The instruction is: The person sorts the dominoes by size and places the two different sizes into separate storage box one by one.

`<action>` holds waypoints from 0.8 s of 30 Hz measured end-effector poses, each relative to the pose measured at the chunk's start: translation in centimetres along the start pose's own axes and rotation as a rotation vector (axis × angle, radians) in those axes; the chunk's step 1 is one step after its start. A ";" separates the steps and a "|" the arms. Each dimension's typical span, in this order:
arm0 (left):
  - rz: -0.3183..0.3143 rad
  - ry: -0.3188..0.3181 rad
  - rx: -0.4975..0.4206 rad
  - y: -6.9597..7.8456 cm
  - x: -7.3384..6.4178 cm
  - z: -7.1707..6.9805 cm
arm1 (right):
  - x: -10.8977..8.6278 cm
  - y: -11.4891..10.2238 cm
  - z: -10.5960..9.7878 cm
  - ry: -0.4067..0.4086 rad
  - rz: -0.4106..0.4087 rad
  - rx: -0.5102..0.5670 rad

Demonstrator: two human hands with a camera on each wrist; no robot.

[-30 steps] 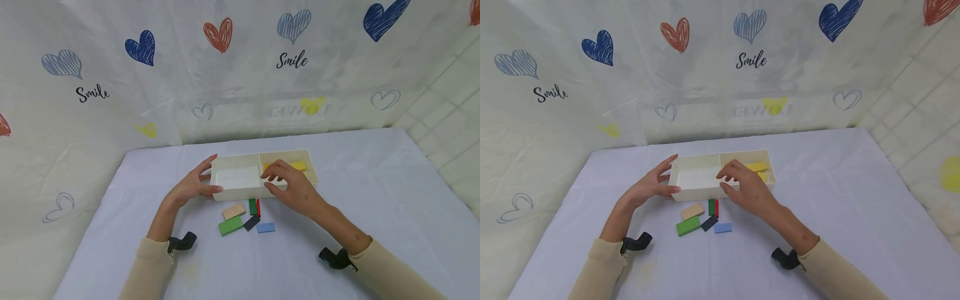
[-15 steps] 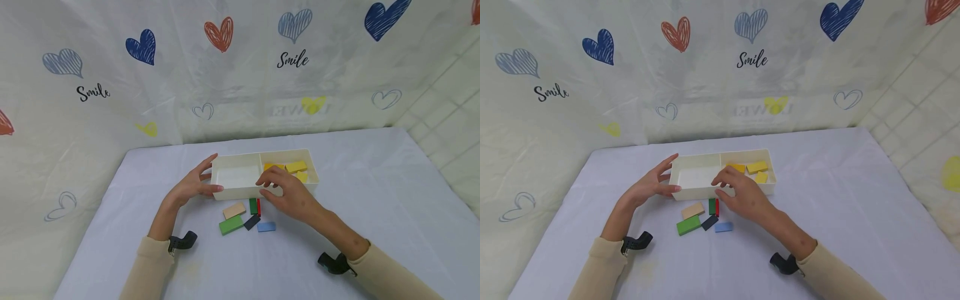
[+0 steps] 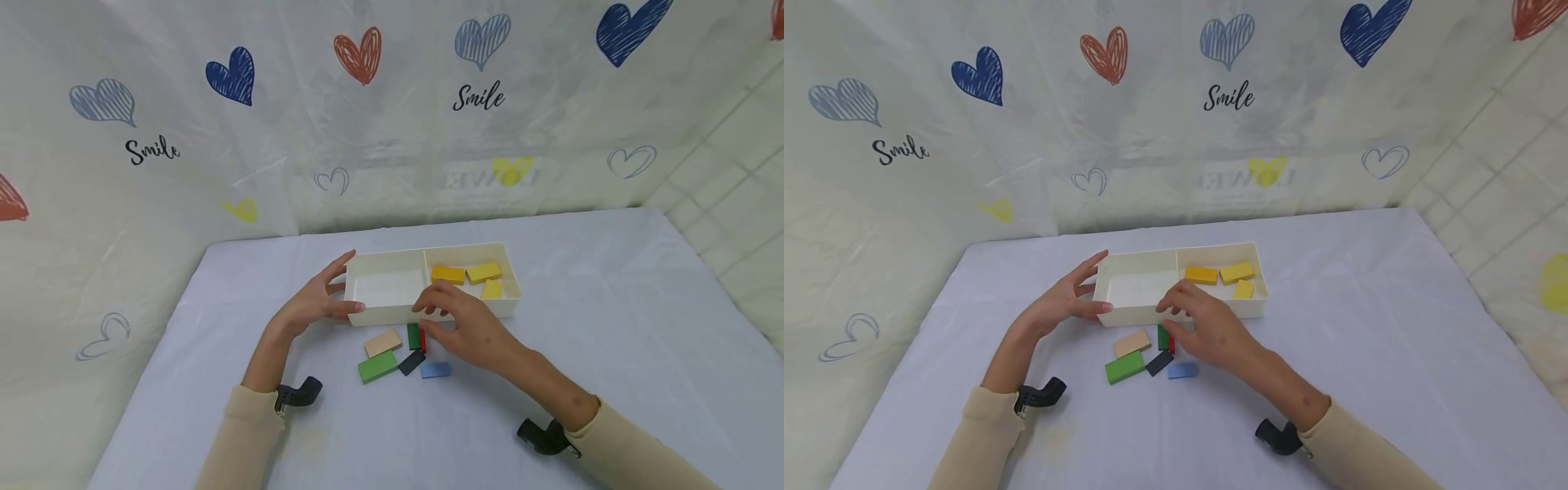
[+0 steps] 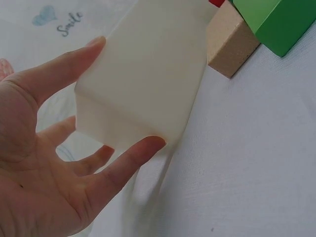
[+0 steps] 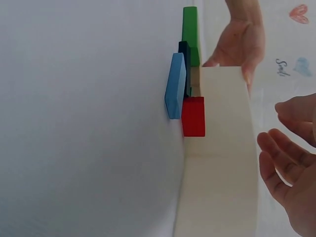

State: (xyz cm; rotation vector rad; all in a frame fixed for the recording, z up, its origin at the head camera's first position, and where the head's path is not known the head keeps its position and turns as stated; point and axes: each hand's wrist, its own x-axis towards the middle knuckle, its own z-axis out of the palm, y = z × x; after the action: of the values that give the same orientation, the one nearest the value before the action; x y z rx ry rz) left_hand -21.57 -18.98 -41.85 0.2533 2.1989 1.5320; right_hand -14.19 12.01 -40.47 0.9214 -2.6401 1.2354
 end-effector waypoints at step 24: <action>-0.005 -0.001 -0.013 0.1 -0.1 -0.1 | -0.1 -0.9 1.5 -0.123 0.048 -0.005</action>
State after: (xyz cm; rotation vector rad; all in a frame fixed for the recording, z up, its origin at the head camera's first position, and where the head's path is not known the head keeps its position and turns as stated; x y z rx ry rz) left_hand -21.52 -19.06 -41.71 0.2448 2.1860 1.5426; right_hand -13.39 10.53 -40.90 0.9689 -2.7734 1.2198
